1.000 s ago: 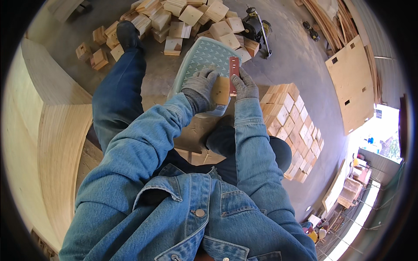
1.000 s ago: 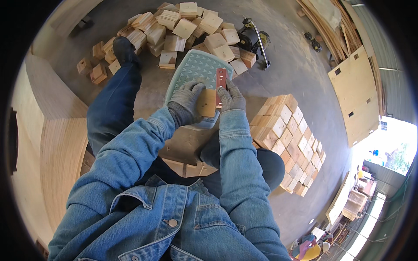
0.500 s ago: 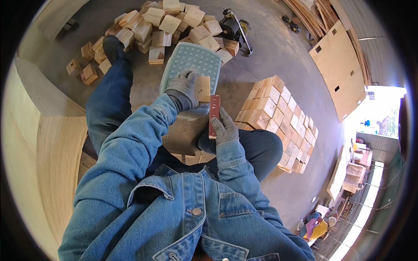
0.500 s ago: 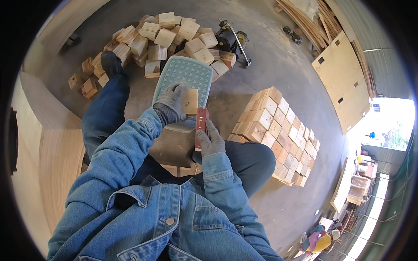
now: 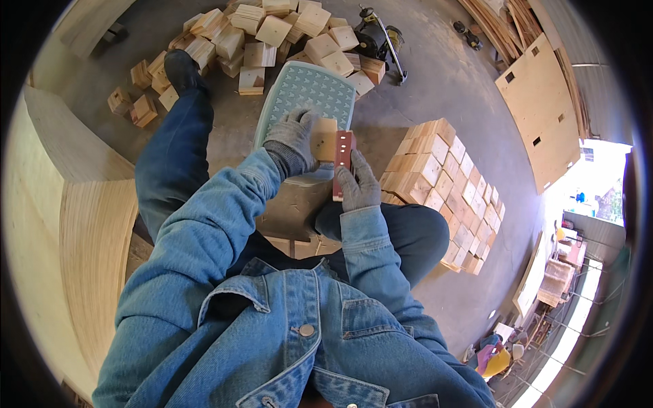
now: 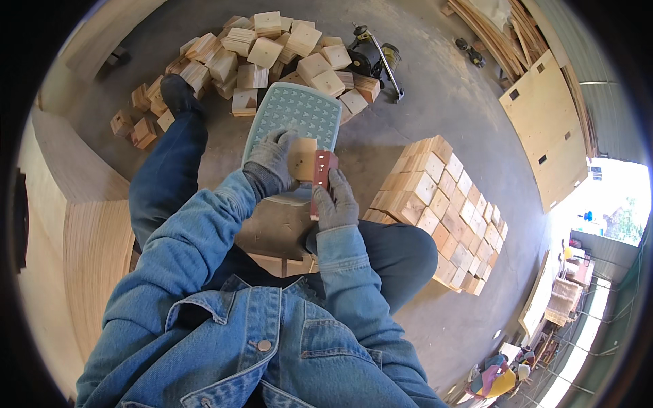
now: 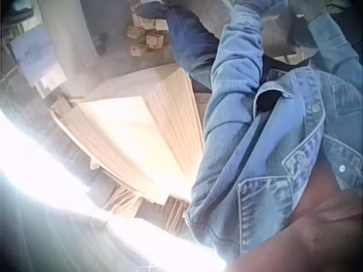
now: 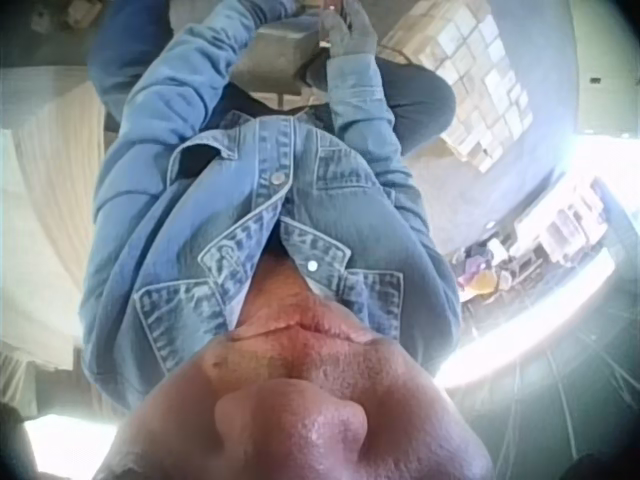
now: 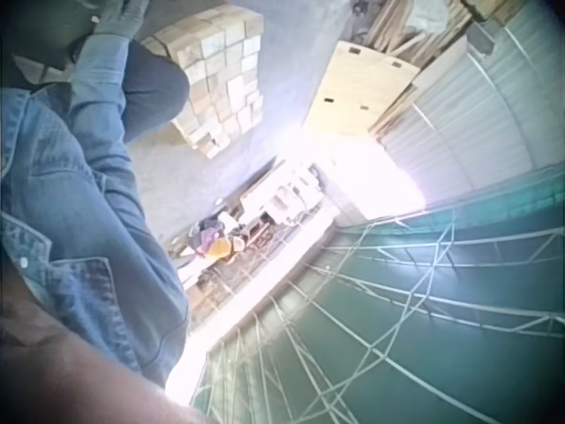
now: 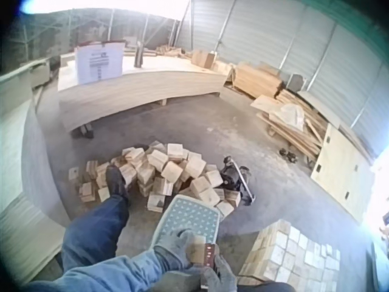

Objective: The person sits on a low stool and sands a small wooden block using a red sanding block. They hold the block in their left hand and rub the sanding block against its surfaces, occasionally rotating the wood to access different sides.

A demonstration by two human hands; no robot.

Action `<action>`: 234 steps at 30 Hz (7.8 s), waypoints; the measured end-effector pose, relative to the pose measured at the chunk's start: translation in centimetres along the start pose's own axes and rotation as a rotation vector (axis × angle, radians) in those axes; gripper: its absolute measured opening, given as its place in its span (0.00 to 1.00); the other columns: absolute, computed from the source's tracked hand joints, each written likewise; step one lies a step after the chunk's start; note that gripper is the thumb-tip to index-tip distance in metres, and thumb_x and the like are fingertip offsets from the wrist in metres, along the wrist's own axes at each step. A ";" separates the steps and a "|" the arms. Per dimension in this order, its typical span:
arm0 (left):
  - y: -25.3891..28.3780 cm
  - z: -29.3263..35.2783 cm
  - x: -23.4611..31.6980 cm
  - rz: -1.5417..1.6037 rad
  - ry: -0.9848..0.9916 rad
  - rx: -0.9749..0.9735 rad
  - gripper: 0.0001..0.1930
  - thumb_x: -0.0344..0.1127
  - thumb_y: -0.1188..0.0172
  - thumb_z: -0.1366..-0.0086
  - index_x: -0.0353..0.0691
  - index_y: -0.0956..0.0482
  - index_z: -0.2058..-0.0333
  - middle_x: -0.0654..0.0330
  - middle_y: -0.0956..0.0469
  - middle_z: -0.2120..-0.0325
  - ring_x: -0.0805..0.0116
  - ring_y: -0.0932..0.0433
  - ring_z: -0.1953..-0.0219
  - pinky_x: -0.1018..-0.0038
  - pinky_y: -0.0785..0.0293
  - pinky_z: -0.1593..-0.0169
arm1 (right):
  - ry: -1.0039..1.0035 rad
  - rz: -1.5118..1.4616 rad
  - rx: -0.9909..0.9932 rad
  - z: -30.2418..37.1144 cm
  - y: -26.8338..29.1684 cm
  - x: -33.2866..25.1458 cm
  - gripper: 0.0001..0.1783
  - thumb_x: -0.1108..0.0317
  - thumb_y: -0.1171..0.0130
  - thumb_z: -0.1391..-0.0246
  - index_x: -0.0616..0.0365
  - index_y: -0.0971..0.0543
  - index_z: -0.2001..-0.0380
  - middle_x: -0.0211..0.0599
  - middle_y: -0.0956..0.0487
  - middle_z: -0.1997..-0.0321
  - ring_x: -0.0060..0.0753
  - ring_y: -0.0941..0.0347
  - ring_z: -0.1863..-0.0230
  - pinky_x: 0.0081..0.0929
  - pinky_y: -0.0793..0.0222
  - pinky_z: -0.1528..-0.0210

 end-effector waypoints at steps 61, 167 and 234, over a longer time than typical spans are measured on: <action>0.7 9.4 0.1 -0.269 -0.466 0.303 0.50 0.39 0.23 0.59 0.46 0.34 0.33 0.52 0.35 0.33 0.40 0.39 0.28 0.44 0.39 0.26 | -0.052 0.132 0.147 2.4 4.8 -0.9 0.35 0.61 0.22 0.47 0.66 0.21 0.39 0.55 0.23 0.33 0.51 0.25 0.32 0.37 0.31 0.28; -3.5 4.4 -3.2 1.093 0.138 -0.021 0.64 0.52 0.13 0.59 0.38 0.44 0.28 0.51 0.32 0.33 0.53 0.32 0.31 0.59 0.38 0.24 | 0.364 0.776 -0.081 3.8 2.0 -7.2 0.30 0.56 0.25 0.52 0.43 0.15 0.43 0.37 0.23 0.30 0.60 0.26 0.38 0.55 0.29 0.38; -4.0 3.9 -3.3 0.326 -0.050 0.195 0.55 0.58 0.17 0.58 0.38 0.34 0.36 0.48 0.31 0.41 0.48 0.32 0.36 0.58 0.37 0.27 | 0.482 1.024 -0.101 3.6 -2.4 -8.8 0.30 0.53 0.30 0.46 0.42 0.18 0.38 0.40 0.28 0.27 0.61 0.27 0.40 0.58 0.29 0.39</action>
Point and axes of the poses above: each hand's wrist, its own z-axis away from the middle knuckle, its own y-axis out of the back of the hand, x = y × z, the point moved 3 cm from there along -z, towards the middle knuckle
